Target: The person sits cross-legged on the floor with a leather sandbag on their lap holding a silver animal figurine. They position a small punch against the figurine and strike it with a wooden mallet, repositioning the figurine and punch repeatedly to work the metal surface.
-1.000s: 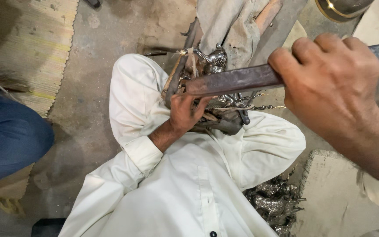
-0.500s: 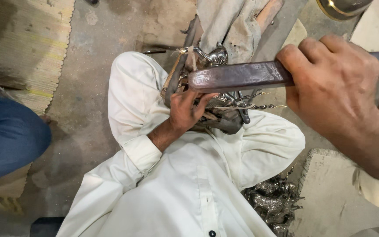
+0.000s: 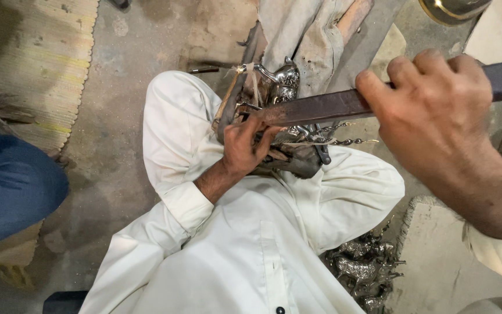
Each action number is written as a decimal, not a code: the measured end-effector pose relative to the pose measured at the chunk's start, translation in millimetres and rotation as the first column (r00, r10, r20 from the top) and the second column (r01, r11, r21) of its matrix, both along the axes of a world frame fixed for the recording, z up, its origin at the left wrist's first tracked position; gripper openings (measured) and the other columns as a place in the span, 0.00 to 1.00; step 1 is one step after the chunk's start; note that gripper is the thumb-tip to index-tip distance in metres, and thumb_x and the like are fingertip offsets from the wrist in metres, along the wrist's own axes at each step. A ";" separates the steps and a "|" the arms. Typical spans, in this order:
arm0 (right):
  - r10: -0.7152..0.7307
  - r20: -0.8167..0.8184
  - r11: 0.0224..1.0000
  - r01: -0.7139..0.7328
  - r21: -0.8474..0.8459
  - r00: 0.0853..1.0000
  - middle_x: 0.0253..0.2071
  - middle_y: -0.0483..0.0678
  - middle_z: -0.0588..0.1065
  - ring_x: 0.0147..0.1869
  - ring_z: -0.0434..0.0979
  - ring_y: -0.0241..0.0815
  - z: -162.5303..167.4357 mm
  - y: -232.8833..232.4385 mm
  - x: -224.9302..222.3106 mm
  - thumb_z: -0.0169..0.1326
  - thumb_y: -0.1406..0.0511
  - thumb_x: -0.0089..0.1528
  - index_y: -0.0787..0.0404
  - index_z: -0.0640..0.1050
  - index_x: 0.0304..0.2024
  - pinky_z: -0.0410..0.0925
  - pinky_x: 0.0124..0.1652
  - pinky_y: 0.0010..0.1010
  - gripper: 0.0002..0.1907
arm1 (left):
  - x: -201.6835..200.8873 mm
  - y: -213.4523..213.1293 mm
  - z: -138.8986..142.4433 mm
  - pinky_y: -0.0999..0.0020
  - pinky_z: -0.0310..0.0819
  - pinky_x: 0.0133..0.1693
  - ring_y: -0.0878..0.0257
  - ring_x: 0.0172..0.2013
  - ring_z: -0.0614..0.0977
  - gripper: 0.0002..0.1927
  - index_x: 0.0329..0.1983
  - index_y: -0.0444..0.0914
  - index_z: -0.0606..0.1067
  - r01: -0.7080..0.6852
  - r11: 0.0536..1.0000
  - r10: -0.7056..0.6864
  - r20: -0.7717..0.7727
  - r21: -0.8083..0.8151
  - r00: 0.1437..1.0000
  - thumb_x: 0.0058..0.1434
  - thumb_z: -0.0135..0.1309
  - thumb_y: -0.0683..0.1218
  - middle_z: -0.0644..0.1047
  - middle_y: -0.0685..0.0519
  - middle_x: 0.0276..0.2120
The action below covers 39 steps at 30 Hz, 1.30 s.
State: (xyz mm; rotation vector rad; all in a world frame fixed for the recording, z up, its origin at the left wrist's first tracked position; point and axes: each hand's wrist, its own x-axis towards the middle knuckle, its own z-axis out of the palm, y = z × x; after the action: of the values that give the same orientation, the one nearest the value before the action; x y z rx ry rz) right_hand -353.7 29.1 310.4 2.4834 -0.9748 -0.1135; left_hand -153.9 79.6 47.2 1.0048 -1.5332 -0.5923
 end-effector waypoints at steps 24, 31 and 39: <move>-0.281 -0.008 0.943 0.278 0.182 0.960 0.28 0.44 0.76 0.31 0.77 0.42 -26.7 4.0 -28.8 0.63 0.66 0.54 0.54 0.80 0.41 0.66 0.30 0.34 0.12 | 11.4 1.3 3.5 0.72 0.84 0.47 0.67 0.44 0.86 0.15 0.56 0.31 0.70 0.070 0.978 0.033 -0.479 0.197 0.877 0.70 0.60 0.35 0.84 0.46 0.43; -0.639 0.325 0.685 0.323 0.653 0.697 0.28 0.49 0.75 0.29 0.74 0.45 -77.3 20.6 -71.1 0.65 0.63 0.58 0.60 0.79 0.43 0.67 0.34 0.37 0.14 | 39.6 -28.8 47.7 0.73 0.83 0.41 0.70 0.39 0.86 0.20 0.59 0.33 0.73 0.225 0.896 -0.108 -0.305 0.382 0.946 0.65 0.64 0.38 0.85 0.47 0.38; -0.770 0.555 0.579 -0.022 0.815 0.315 0.37 0.41 0.76 0.43 0.72 0.27 -125.7 33.1 -118.0 0.64 0.71 0.61 0.65 0.76 0.45 0.69 0.44 0.25 0.12 | 22.6 -84.2 82.7 0.65 0.81 0.42 0.58 0.43 0.89 0.22 0.56 0.35 0.73 0.535 0.823 -0.555 0.070 0.194 0.829 0.61 0.67 0.43 0.85 0.48 0.41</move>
State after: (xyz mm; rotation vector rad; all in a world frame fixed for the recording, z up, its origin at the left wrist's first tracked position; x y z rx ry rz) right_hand -471.7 62.2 184.7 2.7981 -2.5086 1.0472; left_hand -131.3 -4.5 129.9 0.7204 -1.9248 -1.0940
